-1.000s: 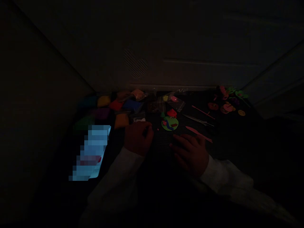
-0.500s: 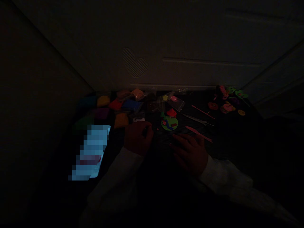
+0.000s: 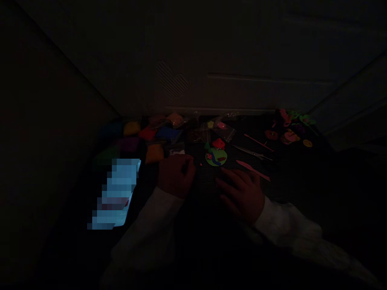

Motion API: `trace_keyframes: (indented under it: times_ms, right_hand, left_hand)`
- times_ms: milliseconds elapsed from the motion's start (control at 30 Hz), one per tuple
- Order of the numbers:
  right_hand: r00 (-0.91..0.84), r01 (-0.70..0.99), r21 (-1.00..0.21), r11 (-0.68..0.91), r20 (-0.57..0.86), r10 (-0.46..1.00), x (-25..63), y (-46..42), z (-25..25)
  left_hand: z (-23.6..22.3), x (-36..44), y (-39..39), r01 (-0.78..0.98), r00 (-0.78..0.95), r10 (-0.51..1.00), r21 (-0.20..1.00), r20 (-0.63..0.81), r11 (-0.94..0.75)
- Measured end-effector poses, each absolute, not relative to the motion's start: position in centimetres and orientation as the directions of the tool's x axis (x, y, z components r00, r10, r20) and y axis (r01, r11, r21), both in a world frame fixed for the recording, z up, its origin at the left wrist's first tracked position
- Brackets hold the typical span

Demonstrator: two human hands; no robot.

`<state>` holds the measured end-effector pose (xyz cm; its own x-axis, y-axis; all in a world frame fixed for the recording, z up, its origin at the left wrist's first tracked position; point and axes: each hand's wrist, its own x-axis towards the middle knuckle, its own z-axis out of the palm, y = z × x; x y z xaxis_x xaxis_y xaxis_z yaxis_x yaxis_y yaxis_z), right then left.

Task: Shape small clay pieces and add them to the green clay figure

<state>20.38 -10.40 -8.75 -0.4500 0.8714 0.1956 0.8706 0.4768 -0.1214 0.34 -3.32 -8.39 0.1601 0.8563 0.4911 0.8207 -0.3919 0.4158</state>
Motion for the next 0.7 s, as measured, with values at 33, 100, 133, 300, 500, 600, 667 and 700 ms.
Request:
trace_keyframes:
  times_ms: [33, 100, 133, 300, 500, 600, 667, 700]
  right_hand:
    - [-0.446, 0.872, -0.126, 0.472, 0.189, 0.875, 20.37, -10.37, -8.73]
    - [-0.446, 0.872, -0.135, 0.471, 0.180, 0.877, 20.35, -10.33, -8.72]
    - [-0.446, 0.871, -0.138, 0.471, 0.179, 0.877, 20.36, -10.32, -8.72]
    - [-0.438, 0.873, -0.155, 0.463, 0.170, 0.883, 20.44, -10.30, -8.76]
    - [-0.432, 0.876, -0.153, 0.457, 0.169, 0.886, 20.36, -10.38, -8.78]
    - [-0.433, 0.875, -0.148, 0.460, 0.184, 0.882, 20.38, -10.40, -8.85]
    - [-0.437, 0.872, -0.143, 0.468, 0.203, 0.876, 20.42, -10.44, -8.94]
    - [-0.439, 0.870, -0.139, 0.473, 0.218, 0.872, 20.44, -10.47, -8.99]
  left_hand:
    - [-8.35, 0.34, -3.33, 0.821, 0.162, 0.860, 0.418, 0.485, -0.390]
    - [-8.27, 0.34, -3.33, 0.821, 0.161, 0.865, 0.422, 0.476, -0.385]
    - [-8.24, 0.34, -3.33, 0.821, 0.160, 0.865, 0.422, 0.476, -0.385]
    - [-8.26, 0.38, -3.28, 0.819, 0.159, 0.863, 0.424, 0.479, -0.386]
    - [-8.39, 0.32, -3.24, 0.813, 0.167, 0.858, 0.425, 0.485, -0.399]
    - [-8.39, 0.30, -3.25, 0.818, 0.165, 0.858, 0.418, 0.487, -0.395]
    - [-8.38, 0.33, -3.24, 0.821, 0.158, 0.859, 0.419, 0.487, -0.388]
    - [-8.38, 0.35, -3.23, 0.822, 0.156, 0.859, 0.418, 0.488, -0.387]
